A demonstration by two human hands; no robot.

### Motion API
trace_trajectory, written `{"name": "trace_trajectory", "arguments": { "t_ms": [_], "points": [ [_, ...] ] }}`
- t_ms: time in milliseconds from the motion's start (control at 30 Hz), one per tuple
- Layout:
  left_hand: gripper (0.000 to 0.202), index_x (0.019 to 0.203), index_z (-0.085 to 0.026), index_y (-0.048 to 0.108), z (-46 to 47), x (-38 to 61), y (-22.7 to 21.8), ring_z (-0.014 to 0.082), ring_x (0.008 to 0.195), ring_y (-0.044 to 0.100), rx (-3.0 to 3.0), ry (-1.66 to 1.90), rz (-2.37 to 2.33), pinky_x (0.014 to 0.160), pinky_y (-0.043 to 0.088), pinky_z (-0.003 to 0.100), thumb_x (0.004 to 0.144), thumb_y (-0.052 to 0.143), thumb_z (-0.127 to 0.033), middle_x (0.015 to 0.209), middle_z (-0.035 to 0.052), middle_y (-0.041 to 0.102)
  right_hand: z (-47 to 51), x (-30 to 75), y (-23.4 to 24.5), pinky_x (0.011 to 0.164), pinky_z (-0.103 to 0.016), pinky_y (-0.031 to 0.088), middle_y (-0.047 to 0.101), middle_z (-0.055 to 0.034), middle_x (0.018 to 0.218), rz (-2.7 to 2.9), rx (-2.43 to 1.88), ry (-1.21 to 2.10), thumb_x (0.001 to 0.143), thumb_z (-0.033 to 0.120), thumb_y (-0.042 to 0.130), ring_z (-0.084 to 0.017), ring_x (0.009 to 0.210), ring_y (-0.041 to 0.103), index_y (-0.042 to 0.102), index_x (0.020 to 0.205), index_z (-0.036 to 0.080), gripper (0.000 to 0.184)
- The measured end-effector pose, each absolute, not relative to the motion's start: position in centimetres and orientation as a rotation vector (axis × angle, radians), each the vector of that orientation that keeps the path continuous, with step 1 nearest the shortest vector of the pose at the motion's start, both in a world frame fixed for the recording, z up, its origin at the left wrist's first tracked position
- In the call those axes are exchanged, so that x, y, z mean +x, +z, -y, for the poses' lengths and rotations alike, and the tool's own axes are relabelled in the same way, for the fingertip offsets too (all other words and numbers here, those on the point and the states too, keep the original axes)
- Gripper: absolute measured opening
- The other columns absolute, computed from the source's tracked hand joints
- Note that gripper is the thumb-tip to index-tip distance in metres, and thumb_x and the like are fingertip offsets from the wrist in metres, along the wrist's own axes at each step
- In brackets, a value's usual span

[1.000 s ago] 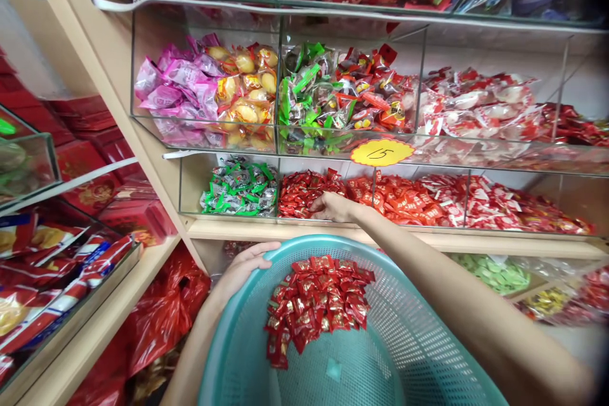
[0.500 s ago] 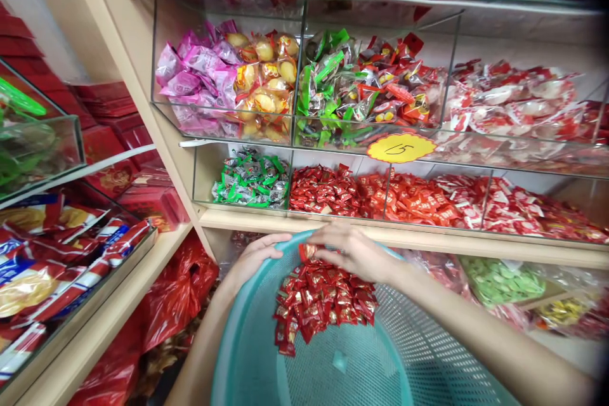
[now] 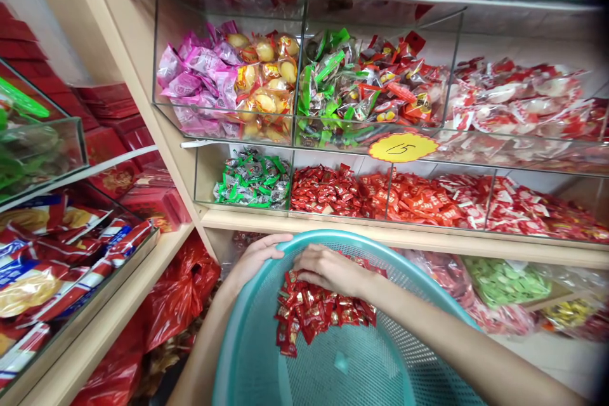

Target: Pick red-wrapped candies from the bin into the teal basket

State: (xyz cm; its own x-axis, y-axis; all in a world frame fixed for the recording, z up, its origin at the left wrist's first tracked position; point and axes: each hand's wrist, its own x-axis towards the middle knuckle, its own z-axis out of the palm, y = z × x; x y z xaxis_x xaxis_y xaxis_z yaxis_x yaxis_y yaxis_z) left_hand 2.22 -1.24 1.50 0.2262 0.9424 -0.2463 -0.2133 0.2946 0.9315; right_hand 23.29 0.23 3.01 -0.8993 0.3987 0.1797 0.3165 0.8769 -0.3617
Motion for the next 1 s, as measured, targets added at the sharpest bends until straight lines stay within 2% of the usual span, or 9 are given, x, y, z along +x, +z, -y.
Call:
{"name": "trace_trajectory", "arguments": {
  "t_ms": [133, 233, 433, 567, 733, 800, 900, 1000],
  "points": [
    [0.041, 0.101, -0.02, 0.071, 1.2, 2.2, 1.3, 0.0139, 0.067, 0.063, 0.926, 0.961, -1.018, 0.065, 0.044, 0.024, 0.061, 0.067, -0.012, 0.084, 0.0007, 0.076, -0.2, 23.2, 2.8, 0.088, -0.029, 0.042, 0.064, -0.0072, 0.103, 2.786, -0.528, 0.496, 0.093, 0.027, 0.044, -0.015, 0.096, 0.057, 0.063, 0.104, 0.018, 0.024],
    [0.04, 0.099, -0.02, 0.071, 1.2, 2.2, 1.3, 0.0154, 0.072, 0.064, 0.898, 0.977, -1.007, 0.069, 0.044, 0.025, 0.059, 0.068, -0.012, 0.087, 0.0012, 0.075, -0.2, 23.3, 2.5, 0.09, -0.031, 0.041, 0.063, -0.0063, 0.108, 2.779, -0.572, 0.406, 0.093, 0.03, 0.045, -0.016, 0.099, 0.056, 0.064, 0.104, 0.019, 0.024],
    [0.039, 0.096, -0.02, 0.072, 1.5, 2.3, 2.0, 0.0156, 0.074, 0.063, 0.883, 0.986, -1.047, 0.069, 0.044, 0.025, 0.058, 0.068, -0.012, 0.089, 0.0014, 0.075, -0.1, 23.2, 2.5, 0.088, -0.033, 0.038, 0.064, -0.0042, 0.102, 2.748, -0.613, 0.247, 0.092, 0.031, 0.046, -0.017, 0.097, 0.053, 0.064, 0.102, 0.021, 0.023],
    [0.04, 0.095, -0.02, 0.073, 1.6, 2.4, 2.6, 0.0165, 0.079, 0.063, 0.877, 0.993, -1.069, 0.073, 0.044, 0.025, 0.056, 0.069, -0.012, 0.092, 0.0016, 0.074, -1.2, 23.7, 5.1, 0.084, -0.033, 0.039, 0.064, -0.0069, 0.099, 2.621, -0.583, 0.176, 0.093, 0.031, 0.044, -0.018, 0.092, 0.053, 0.063, 0.103, 0.018, 0.025],
    [0.038, 0.092, -0.02, 0.073, 1.8, 2.6, 3.1, 0.0144, 0.072, 0.063, 0.844, 0.984, -1.066, 0.069, 0.044, 0.024, 0.055, 0.069, -0.012, 0.093, 0.0009, 0.074, -6.3, 26.0, 8.8, 0.083, -0.035, 0.04, 0.066, -0.0074, 0.092, 2.322, -0.825, 0.106, 0.09, 0.024, 0.047, -0.018, 0.086, 0.055, 0.065, 0.096, 0.016, 0.02],
    [0.037, 0.092, -0.02, 0.074, 1.8, 2.6, 3.2, 0.0146, 0.072, 0.063, 0.852, 0.989, -1.075, 0.069, 0.044, 0.024, 0.056, 0.069, -0.013, 0.094, 0.0013, 0.074, -8.8, 27.2, 9.1, 0.078, -0.032, 0.042, 0.067, -0.0065, 0.087, 2.327, -1.023, 0.254, 0.085, 0.026, 0.054, -0.016, 0.079, 0.057, 0.068, 0.09, 0.015, 0.018],
    [0.038, 0.094, -0.02, 0.074, 1.8, 2.5, 3.0, 0.0165, 0.078, 0.064, 0.881, 0.999, -1.094, 0.072, 0.045, 0.025, 0.058, 0.069, -0.013, 0.095, 0.0017, 0.074, -11.6, 28.7, 8.3, 0.068, -0.026, 0.045, 0.07, -0.0049, 0.082, 2.463, -1.257, 0.638, 0.075, 0.034, 0.064, -0.016, 0.072, 0.06, 0.072, 0.087, 0.013, 0.025],
    [0.038, 0.096, -0.02, 0.073, 1.8, 2.4, 2.9, 0.0164, 0.078, 0.064, 0.886, 0.993, -1.085, 0.072, 0.045, 0.024, 0.059, 0.068, -0.013, 0.093, 0.0015, 0.075, -13.1, 29.5, 7.0, 0.064, -0.025, 0.046, 0.071, -0.0048, 0.077, 2.545, -1.328, 0.78, 0.067, 0.039, 0.07, -0.017, 0.07, 0.061, 0.074, 0.084, 0.012, 0.032]
  ]
}}
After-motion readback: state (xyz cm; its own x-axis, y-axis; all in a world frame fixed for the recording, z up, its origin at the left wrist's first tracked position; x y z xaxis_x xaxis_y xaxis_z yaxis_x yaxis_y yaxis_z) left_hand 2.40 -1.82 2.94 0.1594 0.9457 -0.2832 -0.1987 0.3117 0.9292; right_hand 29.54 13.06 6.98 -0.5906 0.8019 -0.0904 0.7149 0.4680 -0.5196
